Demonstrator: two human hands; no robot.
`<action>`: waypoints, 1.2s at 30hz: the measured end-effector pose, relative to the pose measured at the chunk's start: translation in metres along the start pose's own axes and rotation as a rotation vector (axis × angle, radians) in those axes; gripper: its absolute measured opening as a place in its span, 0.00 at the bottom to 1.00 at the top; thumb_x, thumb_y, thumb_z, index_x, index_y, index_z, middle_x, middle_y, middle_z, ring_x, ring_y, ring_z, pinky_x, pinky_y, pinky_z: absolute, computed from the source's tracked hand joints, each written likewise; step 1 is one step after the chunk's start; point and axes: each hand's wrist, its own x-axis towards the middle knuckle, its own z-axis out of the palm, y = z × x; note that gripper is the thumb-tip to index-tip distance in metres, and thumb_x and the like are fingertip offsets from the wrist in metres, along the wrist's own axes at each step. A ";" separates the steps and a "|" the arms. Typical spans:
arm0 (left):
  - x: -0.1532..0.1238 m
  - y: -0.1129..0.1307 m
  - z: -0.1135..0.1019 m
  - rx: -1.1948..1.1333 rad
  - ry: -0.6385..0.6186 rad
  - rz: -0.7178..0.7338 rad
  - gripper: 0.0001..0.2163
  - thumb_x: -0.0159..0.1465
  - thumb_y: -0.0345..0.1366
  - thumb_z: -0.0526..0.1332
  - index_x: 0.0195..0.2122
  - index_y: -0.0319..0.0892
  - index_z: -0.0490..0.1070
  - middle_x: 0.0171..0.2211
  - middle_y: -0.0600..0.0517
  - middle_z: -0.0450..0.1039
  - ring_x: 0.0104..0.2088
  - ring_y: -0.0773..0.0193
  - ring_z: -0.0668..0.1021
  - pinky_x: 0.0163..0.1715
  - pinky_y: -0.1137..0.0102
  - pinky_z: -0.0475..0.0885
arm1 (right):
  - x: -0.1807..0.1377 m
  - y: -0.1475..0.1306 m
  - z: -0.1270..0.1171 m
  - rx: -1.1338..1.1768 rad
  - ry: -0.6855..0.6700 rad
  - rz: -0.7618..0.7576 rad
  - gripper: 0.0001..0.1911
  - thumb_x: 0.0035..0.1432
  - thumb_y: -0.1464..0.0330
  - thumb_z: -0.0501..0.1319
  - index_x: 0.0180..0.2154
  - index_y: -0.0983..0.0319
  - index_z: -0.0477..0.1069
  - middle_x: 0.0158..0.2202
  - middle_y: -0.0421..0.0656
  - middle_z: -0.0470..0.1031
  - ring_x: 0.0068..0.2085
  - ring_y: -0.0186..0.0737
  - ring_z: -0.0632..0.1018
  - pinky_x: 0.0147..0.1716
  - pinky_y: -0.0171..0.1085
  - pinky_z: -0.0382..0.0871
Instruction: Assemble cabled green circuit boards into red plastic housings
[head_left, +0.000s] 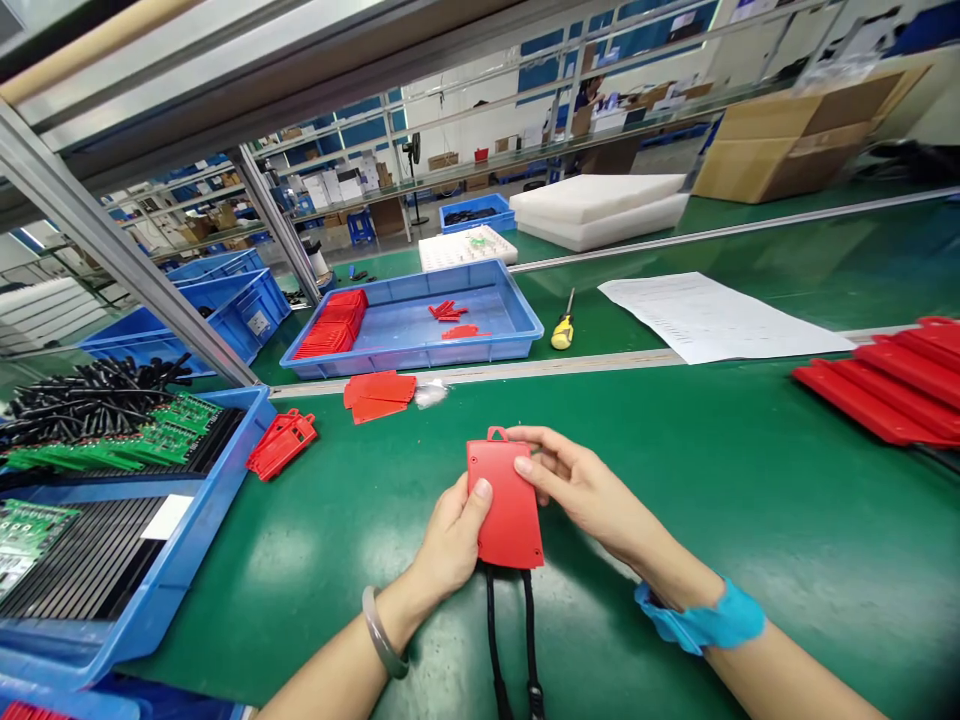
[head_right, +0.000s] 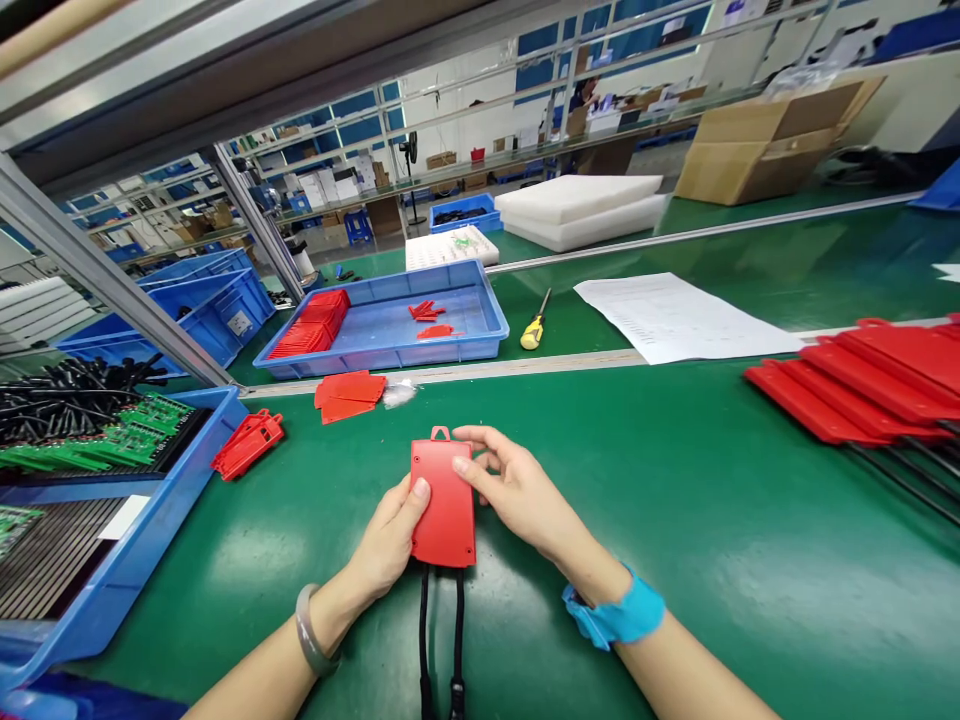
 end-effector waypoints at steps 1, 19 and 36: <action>0.000 -0.001 0.000 0.017 -0.012 0.009 0.23 0.64 0.50 0.49 0.50 0.37 0.67 0.41 0.46 0.74 0.36 0.62 0.74 0.38 0.70 0.68 | -0.001 -0.001 0.000 0.007 -0.069 0.006 0.19 0.55 0.57 0.62 0.45 0.61 0.69 0.35 0.42 0.73 0.34 0.37 0.74 0.33 0.34 0.69; -0.004 0.032 -0.026 0.798 -0.323 0.821 0.12 0.60 0.32 0.60 0.45 0.49 0.72 0.52 0.48 0.70 0.60 0.51 0.61 0.59 0.50 0.50 | 0.004 0.023 0.008 0.637 -0.134 0.377 0.08 0.45 0.67 0.65 0.29 0.65 0.75 0.25 0.42 0.76 0.25 0.34 0.75 0.26 0.32 0.70; -0.006 0.022 -0.020 0.353 0.075 0.446 0.09 0.57 0.41 0.63 0.32 0.40 0.68 0.28 0.53 0.68 0.29 0.66 0.69 0.31 0.71 0.63 | -0.023 -0.001 0.019 -0.134 -0.174 -0.521 0.18 0.56 0.64 0.62 0.49 0.55 0.70 0.50 0.48 0.67 0.52 0.49 0.68 0.49 0.47 0.65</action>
